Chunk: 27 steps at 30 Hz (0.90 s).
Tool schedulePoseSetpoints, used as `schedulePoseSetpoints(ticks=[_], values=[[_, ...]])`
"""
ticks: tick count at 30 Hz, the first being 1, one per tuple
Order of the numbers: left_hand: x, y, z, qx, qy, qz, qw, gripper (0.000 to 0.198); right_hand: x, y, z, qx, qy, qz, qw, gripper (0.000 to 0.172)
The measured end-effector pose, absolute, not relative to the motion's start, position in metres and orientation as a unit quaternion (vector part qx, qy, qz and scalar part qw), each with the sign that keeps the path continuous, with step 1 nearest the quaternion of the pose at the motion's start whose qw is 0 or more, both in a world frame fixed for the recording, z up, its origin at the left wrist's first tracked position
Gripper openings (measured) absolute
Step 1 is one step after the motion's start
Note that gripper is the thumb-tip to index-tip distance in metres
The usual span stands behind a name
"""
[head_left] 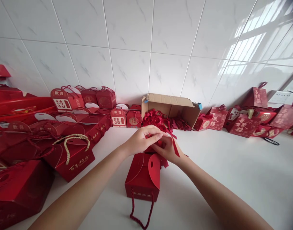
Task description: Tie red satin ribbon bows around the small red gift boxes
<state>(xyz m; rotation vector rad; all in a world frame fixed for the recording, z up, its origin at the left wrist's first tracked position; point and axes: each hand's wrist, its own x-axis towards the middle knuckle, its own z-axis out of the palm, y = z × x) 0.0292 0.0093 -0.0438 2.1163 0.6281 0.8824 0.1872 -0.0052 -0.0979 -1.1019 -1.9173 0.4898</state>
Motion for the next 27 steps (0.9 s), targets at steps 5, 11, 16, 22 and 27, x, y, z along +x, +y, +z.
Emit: schedulePoseSetpoints(ticks=[5, 11, 16, 22, 27], values=[[0.026, 0.014, -0.043, 0.800, 0.299, 0.372, 0.364, 0.029, 0.187, 0.003, -0.103, -0.472, -0.690, 0.278, 0.474, 0.042], [0.020, 0.036, -0.063, 0.763, 0.405, 0.332, 0.378, 0.031, 0.190, -0.001, -0.097, -0.494, -0.639, 0.365, 0.464, 0.046], [0.021, 0.043, -0.073, 0.737, 0.378, 0.365, 0.424, 0.025, 0.190, 0.000, -0.097, -0.472, -0.582, 0.405, 0.525, 0.036], [0.024, 0.042, -0.075, 0.714, 0.359, 0.378, 0.467, 0.022, 0.190, 0.002, -0.098, -0.495, -0.539, 0.397, 0.554, 0.026], [0.024, 0.040, -0.075, 0.691, 0.366, 0.391, 0.486, 0.020, 0.192, 0.004, -0.100, -0.496, -0.516, 0.415, 0.562, 0.022]])
